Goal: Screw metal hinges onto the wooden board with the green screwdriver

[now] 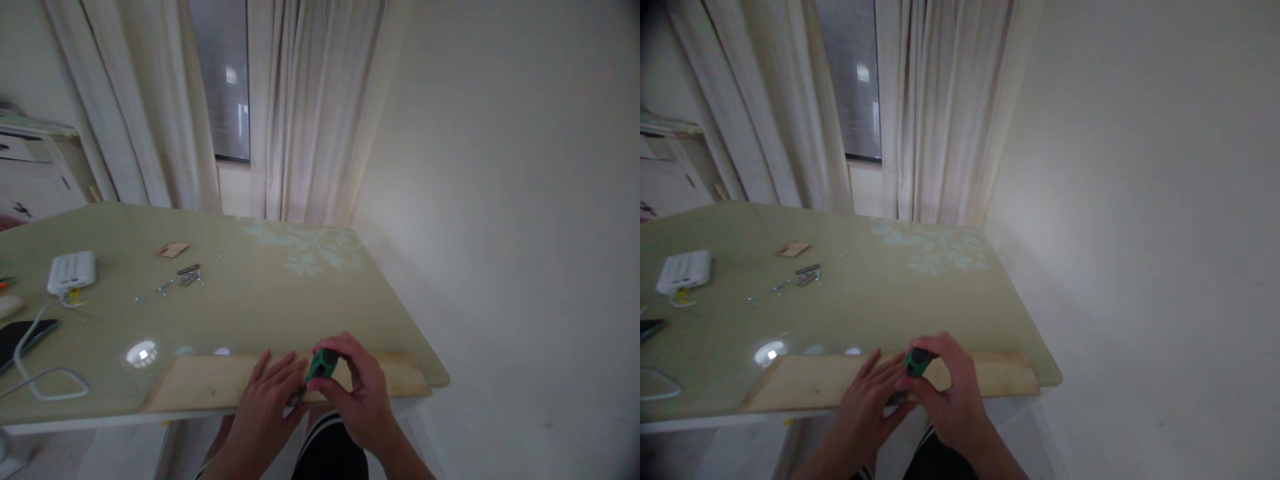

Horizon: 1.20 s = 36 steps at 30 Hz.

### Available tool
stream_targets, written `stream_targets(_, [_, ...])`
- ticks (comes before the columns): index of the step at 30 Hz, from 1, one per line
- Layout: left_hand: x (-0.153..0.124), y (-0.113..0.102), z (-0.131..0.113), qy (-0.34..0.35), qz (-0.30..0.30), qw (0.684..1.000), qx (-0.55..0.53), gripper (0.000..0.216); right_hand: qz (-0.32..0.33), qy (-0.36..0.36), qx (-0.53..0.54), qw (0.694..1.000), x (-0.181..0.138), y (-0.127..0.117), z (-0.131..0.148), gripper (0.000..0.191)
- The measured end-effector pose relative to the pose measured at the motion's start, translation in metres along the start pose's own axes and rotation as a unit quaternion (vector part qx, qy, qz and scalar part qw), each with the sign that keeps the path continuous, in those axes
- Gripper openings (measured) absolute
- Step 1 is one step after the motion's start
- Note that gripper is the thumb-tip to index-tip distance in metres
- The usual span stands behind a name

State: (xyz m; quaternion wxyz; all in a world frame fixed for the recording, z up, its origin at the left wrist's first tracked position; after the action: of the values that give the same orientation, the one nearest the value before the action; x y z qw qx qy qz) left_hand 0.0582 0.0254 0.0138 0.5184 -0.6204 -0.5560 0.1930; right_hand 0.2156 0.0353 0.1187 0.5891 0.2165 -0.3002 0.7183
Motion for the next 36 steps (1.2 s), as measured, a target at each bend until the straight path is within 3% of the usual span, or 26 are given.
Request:
stream_targets(6, [0.002,0.001,-0.005,-0.014,-0.014,1.0,-0.006,0.052,0.055,0.067,0.009,0.996,-0.004,-0.002,-0.01,0.046])
stream_targets(11, [0.004,-0.003,-0.014,-0.043,-0.046,0.998,-0.005,0.044,0.098,0.049,0.044,0.993,0.006,0.014,0.004,0.038])
stream_targets(13, [0.001,-0.003,-0.012,-0.032,-0.057,0.998,0.016,0.042,0.065,0.053,0.088,0.993,0.009,0.022,0.002,0.025])
stream_targets(15, [-0.006,-0.004,-0.008,-0.007,-0.073,0.996,0.056,0.043,-0.007,0.057,0.133,0.99,0.009,0.028,-0.006,0.009])
stream_targets(17, [-0.014,-0.004,-0.004,0.027,-0.09,0.989,0.112,0.049,-0.073,0.03,0.201,0.976,0.006,0.032,-0.013,0.012])
stream_targets(22, [-0.027,-0.005,0.003,0.061,-0.133,0.968,0.204,0.05,-0.156,0.006,0.283,0.946,0.006,0.033,-0.022,0.02])
stream_targets(26, [-0.027,-0.005,0.0,0.064,-0.148,0.965,0.207,0.047,-0.221,-0.004,0.272,0.937,0.006,0.029,-0.019,0.029])
stream_targets(31, [-0.026,-0.005,0.001,0.059,-0.152,0.968,0.19,0.047,-0.34,0.021,0.154,0.928,-0.01,0.028,-0.019,0.029])
stream_targets(33, [-0.026,-0.006,0.002,0.059,-0.149,0.97,0.181,0.048,-0.313,0.059,0.141,0.938,-0.005,0.028,-0.02,0.028])
stream_targets(36, [-0.025,-0.007,0.003,0.06,-0.139,0.974,0.167,0.048,-0.157,0.1,0.203,0.961,0.02,0.026,-0.019,0.03])
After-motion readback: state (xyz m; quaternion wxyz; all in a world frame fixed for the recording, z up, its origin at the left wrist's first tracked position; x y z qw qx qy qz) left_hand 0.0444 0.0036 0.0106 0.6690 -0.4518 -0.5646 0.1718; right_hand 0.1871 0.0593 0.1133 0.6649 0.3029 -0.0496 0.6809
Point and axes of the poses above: each hand's wrist, its own x-axis towards the middle knuckle, its own y-axis out of the palm, z = x × y, the point moved 6 cm from there along x, towards the middle knuckle, and after that the axes turned 6 degrees about -y, right-handed, at the moved point
